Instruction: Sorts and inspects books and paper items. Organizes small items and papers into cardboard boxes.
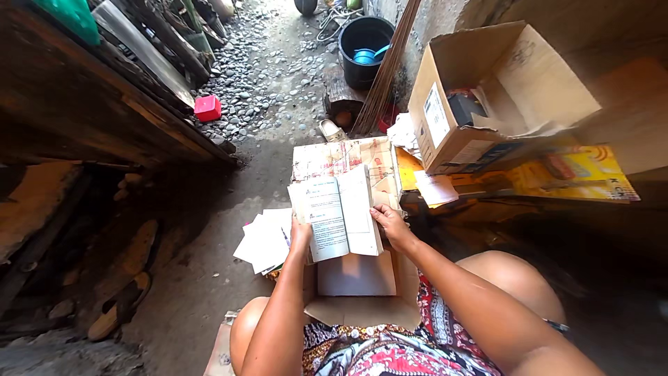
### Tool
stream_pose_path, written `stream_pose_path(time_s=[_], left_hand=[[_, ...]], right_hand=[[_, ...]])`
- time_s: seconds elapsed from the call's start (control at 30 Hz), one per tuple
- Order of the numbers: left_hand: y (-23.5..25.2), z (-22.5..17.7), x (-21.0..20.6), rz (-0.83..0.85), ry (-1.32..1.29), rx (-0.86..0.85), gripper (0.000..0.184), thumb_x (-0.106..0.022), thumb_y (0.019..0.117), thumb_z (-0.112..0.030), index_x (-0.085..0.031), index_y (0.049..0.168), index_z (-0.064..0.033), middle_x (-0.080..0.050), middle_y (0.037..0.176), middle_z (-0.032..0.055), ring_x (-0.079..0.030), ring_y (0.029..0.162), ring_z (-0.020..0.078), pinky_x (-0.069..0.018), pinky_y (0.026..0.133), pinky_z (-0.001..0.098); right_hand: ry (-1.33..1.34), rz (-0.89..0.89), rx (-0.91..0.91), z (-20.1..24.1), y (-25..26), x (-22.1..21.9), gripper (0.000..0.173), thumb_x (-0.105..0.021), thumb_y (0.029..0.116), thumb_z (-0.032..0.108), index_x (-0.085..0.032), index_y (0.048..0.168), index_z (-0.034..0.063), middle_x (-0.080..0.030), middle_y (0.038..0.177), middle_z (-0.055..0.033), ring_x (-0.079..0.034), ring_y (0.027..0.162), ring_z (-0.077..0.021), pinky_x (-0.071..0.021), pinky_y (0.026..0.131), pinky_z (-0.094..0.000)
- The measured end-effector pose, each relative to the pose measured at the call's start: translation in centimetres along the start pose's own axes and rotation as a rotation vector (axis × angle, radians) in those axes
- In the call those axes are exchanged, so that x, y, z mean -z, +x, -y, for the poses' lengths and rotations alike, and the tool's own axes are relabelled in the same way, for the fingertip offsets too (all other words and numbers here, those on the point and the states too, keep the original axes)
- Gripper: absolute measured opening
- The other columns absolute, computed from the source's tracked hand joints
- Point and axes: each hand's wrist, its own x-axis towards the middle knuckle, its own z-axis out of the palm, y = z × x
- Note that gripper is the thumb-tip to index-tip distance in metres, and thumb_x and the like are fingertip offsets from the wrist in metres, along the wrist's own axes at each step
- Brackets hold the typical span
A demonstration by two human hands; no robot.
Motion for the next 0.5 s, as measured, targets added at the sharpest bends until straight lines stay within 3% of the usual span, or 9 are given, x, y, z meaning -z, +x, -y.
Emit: stream_pose_path(time_s=[0.2,0.5], left_hand=[[-0.22,-0.12,0.16,-0.004,0.007,0.009,0.051,-0.054,0.1022,-0.008,-0.040,0.150,0.0005,-0.059,0.132,0.0291,-0.061,0.119,0.0387,-0.0493,0.100,0.0560],[-0.10,-0.01,0.16,0.001,-0.016,-0.006,0.057,-0.054,0.1016,-0.008,-0.035,0.155,-0.0018,-0.057,0.136,0.0289,-0.058,0.124,0.0392,-0.0477,0.103,0.0560]], right_hand=[[0.053,0.016,0.001,-0.12,0.00,-0.39,0.023,-0.054,0.1076,0.016,-0.058,0.119,-0.0030,-0.069,0.103,-0.0123,-0.070,0.090,-0.0142,-0.0594,0.082,-0.0306],[0.091,0.061,0.039,-0.78,0.35,-0.95,0.017,-0.053,0.1073,0.013,-0.061,0.108,-0.0020,-0.069,0.095,-0.0096,-0.069,0.086,-0.0145,-0.0595,0.081,-0.0327]])
